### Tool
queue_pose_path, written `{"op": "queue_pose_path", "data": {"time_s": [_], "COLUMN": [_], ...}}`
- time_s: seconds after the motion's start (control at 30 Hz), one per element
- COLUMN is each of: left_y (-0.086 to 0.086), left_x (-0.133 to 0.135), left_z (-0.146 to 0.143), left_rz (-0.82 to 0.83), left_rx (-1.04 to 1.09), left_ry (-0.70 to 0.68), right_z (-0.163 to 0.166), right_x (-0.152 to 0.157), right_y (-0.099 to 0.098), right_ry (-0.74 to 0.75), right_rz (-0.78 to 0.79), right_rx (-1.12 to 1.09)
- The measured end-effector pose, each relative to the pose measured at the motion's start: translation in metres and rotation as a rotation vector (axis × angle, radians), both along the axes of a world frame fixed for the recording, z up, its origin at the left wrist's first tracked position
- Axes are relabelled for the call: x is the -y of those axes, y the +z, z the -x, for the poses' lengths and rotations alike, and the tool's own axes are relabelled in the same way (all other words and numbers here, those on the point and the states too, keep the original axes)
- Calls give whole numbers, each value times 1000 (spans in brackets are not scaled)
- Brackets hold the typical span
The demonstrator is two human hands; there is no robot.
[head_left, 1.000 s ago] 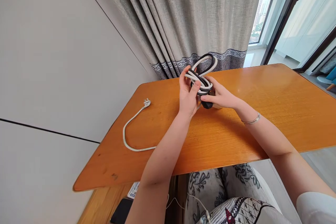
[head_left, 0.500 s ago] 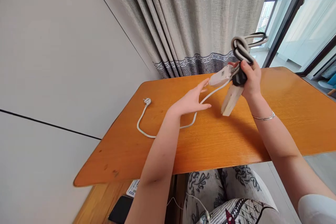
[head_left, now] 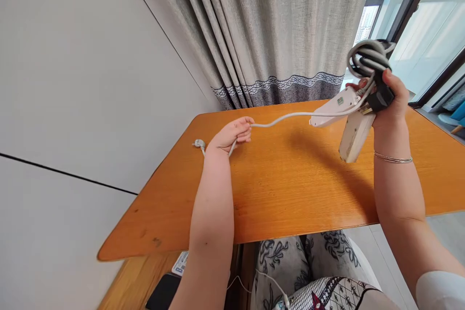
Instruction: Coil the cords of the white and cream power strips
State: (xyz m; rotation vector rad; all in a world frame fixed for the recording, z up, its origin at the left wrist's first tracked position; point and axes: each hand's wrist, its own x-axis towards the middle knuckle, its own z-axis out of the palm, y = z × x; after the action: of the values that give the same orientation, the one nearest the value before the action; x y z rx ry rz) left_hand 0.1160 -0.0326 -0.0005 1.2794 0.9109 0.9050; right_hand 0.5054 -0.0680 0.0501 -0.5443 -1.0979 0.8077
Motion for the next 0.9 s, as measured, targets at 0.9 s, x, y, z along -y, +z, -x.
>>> {"op": "queue_pose_path", "data": {"time_s": [0.9], "left_y": [49], "left_x": [68], "left_z": [-96], "left_rz": [-187], "left_rx": [564], "left_ry": [304], "right_z": [144], "right_x": [38], "right_y": [-52], "right_ry": [200], "right_rz": [-281], "right_rx": [730]}}
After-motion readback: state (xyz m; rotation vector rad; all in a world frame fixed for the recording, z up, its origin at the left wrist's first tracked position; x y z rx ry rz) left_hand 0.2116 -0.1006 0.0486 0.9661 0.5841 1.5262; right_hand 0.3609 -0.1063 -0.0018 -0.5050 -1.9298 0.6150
